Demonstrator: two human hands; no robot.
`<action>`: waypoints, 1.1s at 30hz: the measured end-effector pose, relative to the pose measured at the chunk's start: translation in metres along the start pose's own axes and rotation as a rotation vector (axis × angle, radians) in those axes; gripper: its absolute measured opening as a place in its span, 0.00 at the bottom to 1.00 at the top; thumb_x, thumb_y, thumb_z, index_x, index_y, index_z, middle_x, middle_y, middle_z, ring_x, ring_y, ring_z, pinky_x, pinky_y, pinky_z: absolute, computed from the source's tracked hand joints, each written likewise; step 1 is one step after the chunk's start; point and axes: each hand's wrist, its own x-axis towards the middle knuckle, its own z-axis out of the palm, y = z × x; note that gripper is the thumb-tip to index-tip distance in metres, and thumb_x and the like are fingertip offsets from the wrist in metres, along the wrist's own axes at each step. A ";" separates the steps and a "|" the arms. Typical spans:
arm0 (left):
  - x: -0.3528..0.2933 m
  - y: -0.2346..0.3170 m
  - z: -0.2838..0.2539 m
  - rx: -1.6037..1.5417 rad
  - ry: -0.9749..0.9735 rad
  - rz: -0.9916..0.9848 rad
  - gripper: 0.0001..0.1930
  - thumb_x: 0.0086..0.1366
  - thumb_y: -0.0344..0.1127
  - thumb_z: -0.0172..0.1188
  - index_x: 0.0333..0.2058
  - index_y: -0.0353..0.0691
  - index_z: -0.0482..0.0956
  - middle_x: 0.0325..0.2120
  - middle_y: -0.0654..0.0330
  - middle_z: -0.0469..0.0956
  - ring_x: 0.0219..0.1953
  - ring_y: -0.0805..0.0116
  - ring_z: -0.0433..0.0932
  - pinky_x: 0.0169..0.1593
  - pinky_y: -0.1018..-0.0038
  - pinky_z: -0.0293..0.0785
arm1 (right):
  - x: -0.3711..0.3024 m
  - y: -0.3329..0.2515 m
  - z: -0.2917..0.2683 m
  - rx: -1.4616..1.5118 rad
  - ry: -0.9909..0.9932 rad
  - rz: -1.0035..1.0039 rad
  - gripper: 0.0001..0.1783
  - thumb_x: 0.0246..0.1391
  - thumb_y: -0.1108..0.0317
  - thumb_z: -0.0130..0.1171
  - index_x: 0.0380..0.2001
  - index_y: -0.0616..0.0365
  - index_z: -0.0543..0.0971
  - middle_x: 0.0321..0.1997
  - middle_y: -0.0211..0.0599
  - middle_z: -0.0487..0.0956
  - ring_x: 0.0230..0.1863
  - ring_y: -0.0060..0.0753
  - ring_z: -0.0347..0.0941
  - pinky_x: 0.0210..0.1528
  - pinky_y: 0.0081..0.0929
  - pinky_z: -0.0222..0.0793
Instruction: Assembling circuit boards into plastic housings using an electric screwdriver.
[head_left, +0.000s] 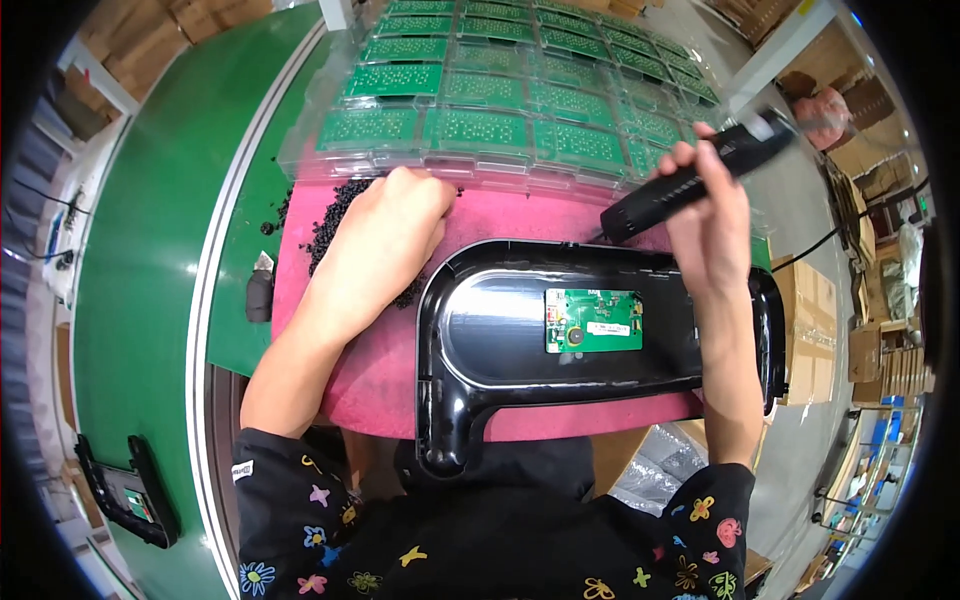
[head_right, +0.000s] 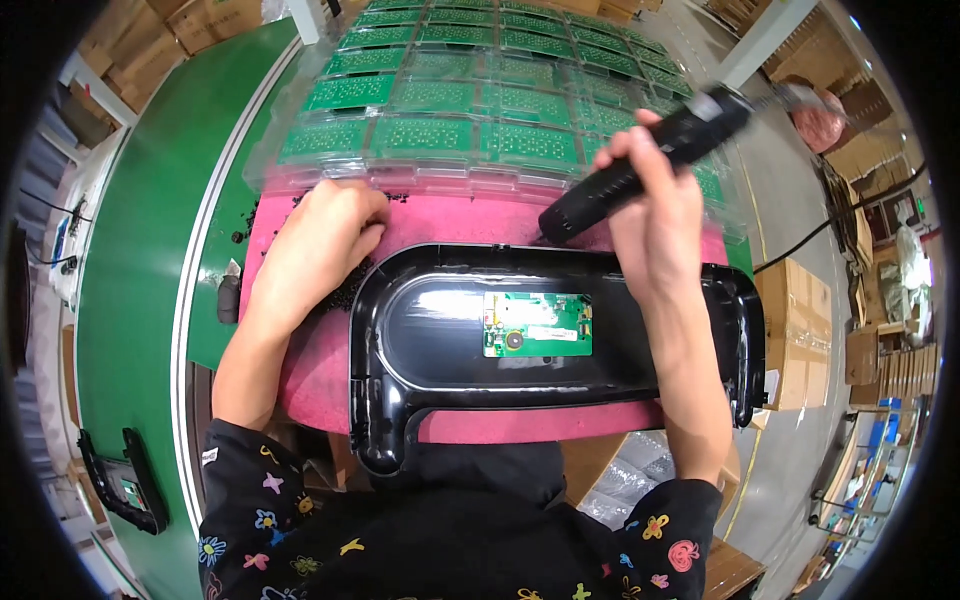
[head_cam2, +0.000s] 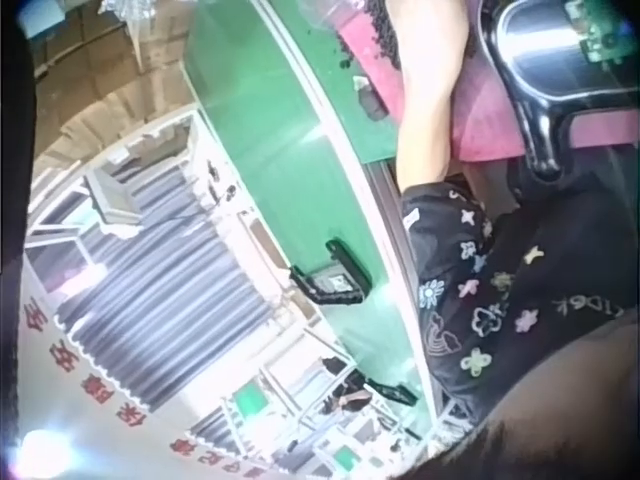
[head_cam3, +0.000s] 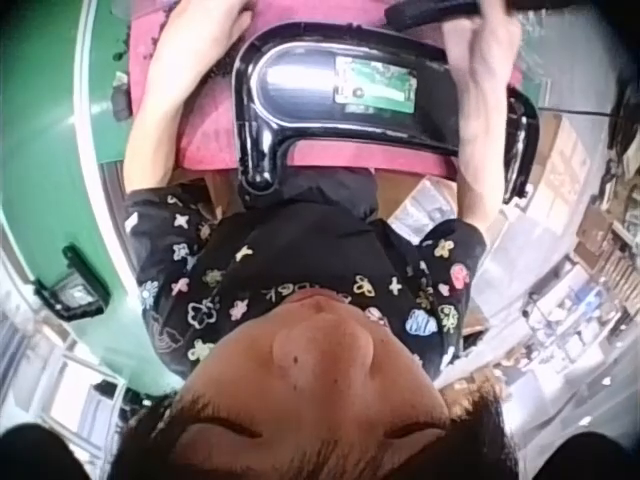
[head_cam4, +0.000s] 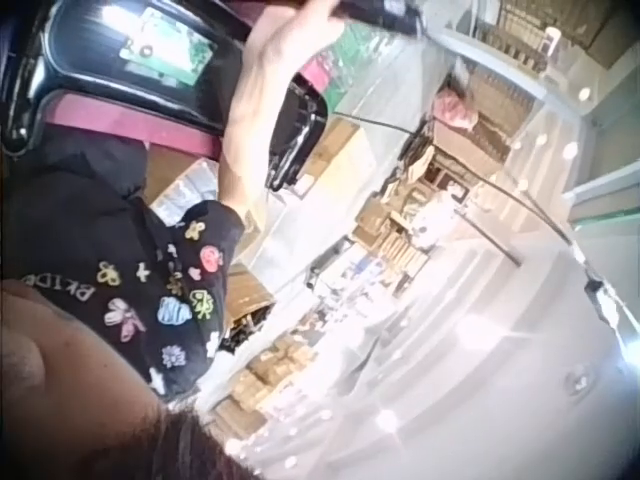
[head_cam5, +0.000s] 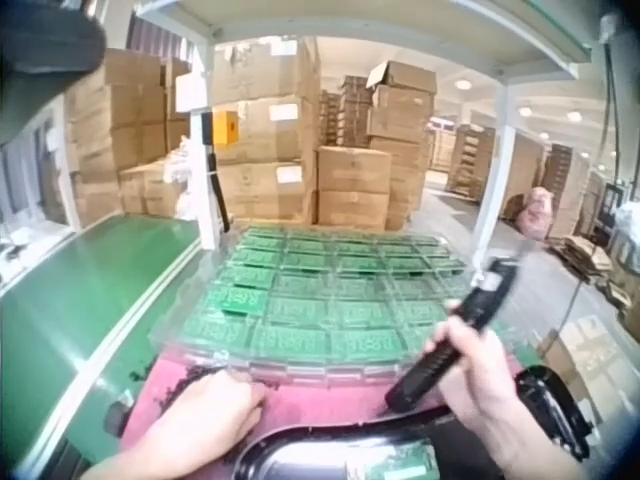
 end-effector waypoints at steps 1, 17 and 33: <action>0.004 0.006 -0.002 -0.023 0.071 0.073 0.07 0.54 0.23 0.63 0.33 0.29 0.81 0.29 0.47 0.81 0.35 0.47 0.81 0.40 0.61 0.77 | -0.007 -0.006 -0.002 0.091 -0.025 -0.018 0.19 0.63 0.66 0.59 0.53 0.59 0.67 0.37 0.32 0.72 0.41 0.30 0.69 0.53 0.34 0.66; 0.000 0.066 -0.001 -1.237 -0.257 -0.090 0.06 0.60 0.22 0.66 0.37 0.31 0.83 0.34 0.57 0.82 0.35 0.73 0.81 0.40 0.77 0.78 | -0.063 -0.027 0.024 0.534 -0.317 -0.043 0.20 0.63 0.62 0.59 0.53 0.51 0.63 0.33 0.21 0.68 0.37 0.19 0.65 0.55 0.33 0.56; 0.000 0.067 0.003 -0.918 -0.391 0.217 0.07 0.60 0.24 0.66 0.36 0.30 0.79 0.32 0.53 0.82 0.34 0.57 0.82 0.38 0.69 0.77 | -0.076 -0.028 0.026 0.418 -0.386 -0.109 0.25 0.55 0.61 0.70 0.49 0.46 0.65 0.29 0.18 0.72 0.31 0.18 0.69 0.47 0.30 0.59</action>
